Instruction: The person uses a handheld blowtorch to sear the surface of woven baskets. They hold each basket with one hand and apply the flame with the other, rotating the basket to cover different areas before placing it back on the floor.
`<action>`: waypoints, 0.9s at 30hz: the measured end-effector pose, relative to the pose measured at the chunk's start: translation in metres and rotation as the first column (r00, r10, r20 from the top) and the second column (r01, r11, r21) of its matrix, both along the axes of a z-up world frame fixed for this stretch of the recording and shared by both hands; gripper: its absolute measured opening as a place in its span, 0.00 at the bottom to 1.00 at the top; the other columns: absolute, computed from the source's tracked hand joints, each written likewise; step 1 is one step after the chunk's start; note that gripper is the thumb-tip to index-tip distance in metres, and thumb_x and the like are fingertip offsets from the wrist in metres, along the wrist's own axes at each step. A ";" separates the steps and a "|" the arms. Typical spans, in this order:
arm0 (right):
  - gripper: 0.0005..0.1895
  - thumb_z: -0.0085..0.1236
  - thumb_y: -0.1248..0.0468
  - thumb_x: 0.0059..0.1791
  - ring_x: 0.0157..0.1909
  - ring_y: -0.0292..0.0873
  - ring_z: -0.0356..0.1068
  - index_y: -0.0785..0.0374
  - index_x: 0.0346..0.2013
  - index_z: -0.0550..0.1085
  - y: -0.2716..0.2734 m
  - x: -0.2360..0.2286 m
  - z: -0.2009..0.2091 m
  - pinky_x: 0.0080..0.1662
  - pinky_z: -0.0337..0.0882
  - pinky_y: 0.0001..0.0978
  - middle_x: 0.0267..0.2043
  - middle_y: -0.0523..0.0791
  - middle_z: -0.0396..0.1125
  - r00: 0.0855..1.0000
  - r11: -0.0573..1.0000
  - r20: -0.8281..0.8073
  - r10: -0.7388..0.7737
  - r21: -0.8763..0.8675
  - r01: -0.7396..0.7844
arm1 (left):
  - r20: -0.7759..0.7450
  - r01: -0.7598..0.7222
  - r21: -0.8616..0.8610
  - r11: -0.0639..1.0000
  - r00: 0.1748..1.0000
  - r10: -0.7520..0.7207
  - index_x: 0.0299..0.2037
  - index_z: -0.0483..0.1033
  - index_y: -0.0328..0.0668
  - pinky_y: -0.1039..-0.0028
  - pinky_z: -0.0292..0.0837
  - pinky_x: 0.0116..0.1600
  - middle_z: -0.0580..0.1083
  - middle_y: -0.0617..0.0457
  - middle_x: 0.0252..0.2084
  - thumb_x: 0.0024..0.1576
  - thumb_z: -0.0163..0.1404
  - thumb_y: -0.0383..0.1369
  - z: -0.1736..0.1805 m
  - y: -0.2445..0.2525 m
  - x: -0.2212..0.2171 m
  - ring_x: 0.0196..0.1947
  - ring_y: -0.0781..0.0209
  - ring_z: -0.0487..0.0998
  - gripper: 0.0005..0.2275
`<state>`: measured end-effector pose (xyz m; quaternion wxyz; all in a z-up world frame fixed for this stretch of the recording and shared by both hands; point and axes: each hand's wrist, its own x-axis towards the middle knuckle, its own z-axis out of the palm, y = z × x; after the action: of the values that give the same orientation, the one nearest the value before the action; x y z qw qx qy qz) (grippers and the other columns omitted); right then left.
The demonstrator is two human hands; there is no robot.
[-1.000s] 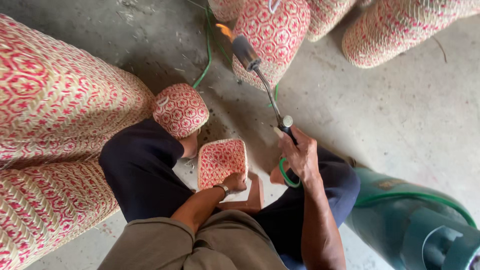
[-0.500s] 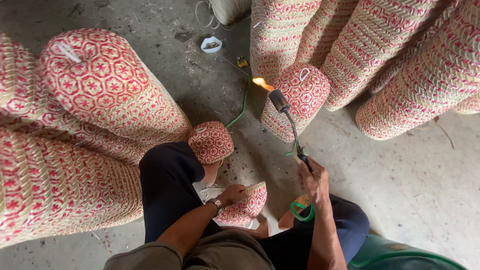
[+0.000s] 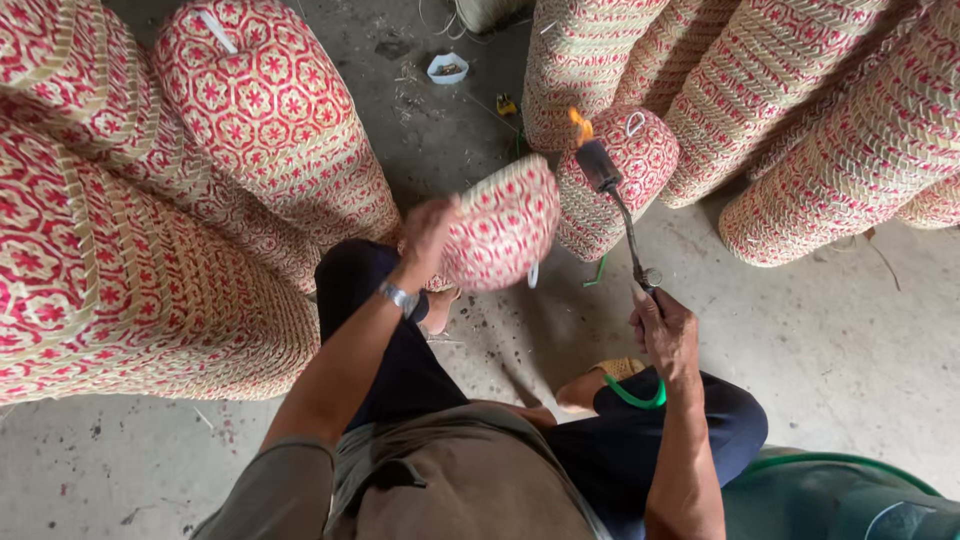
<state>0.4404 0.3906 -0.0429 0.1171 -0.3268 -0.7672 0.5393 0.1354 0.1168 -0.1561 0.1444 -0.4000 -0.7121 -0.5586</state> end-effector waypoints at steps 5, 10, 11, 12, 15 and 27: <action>0.22 0.55 0.54 0.55 0.20 0.33 0.57 0.67 0.23 0.72 -0.012 0.018 0.030 0.26 0.61 0.31 0.16 0.42 0.60 0.967 0.952 0.007 0.254 0.177 -0.251 | 0.594 -0.296 0.553 0.778 0.796 -0.119 0.23 0.74 0.51 0.78 0.58 0.34 0.70 0.65 0.24 0.62 0.59 0.38 0.059 -0.001 -0.058 0.26 0.75 0.63 0.14; 0.19 0.55 0.55 0.55 0.21 0.33 0.56 0.66 0.27 0.72 -0.013 0.016 0.055 0.26 0.61 0.30 0.17 0.41 0.59 0.982 0.942 0.058 0.179 0.278 -0.188 | 0.453 -0.186 0.651 0.736 0.873 -0.180 0.18 0.65 0.52 0.79 0.49 0.32 0.63 0.66 0.19 0.60 0.55 0.28 0.067 -0.036 -0.091 0.21 0.73 0.53 0.18; 0.19 0.55 0.54 0.54 0.20 0.33 0.57 0.65 0.26 0.73 -0.013 0.018 0.061 0.25 0.61 0.30 0.16 0.40 0.60 0.977 0.953 0.048 0.208 0.215 -0.213 | 0.401 -0.140 0.672 0.727 0.895 -0.198 0.18 0.63 0.51 0.78 0.49 0.32 0.62 0.66 0.20 0.60 0.54 0.27 0.069 -0.043 -0.097 0.22 0.73 0.52 0.18; 0.19 0.55 0.54 0.53 0.18 0.33 0.58 0.65 0.25 0.73 -0.012 0.022 0.066 0.24 0.61 0.30 0.16 0.40 0.61 0.971 0.959 0.035 0.236 0.151 -0.238 | 0.348 -0.094 0.690 0.717 0.913 -0.215 0.18 0.62 0.51 0.77 0.49 0.32 0.62 0.66 0.21 0.60 0.54 0.26 0.072 -0.048 -0.103 0.23 0.72 0.51 0.18; 0.21 0.54 0.53 0.54 0.17 0.32 0.58 0.65 0.24 0.72 -0.011 0.023 0.071 0.22 0.61 0.30 0.15 0.40 0.61 0.965 0.957 0.036 0.258 0.127 -0.261 | 0.410 -0.135 0.688 0.713 0.883 -0.228 0.21 0.64 0.50 0.76 0.62 0.38 0.65 0.64 0.24 0.64 0.55 0.25 0.085 -0.067 -0.101 0.27 0.72 0.60 0.18; 0.21 0.55 0.52 0.54 0.20 0.32 0.57 0.66 0.26 0.73 -0.007 0.021 0.082 0.25 0.61 0.30 0.17 0.39 0.60 0.969 0.949 -0.015 0.246 0.209 -0.238 | 0.639 -0.262 0.692 0.673 0.657 -0.401 0.40 0.80 0.43 0.61 0.82 0.54 0.79 0.50 0.45 0.57 0.52 0.34 0.120 -0.083 -0.077 0.44 0.57 0.83 0.06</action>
<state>0.4617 0.3837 0.0388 0.0987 -0.2053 -0.8505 0.4740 0.0583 0.0334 -0.0359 -0.0386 -0.0685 -0.3993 -0.9135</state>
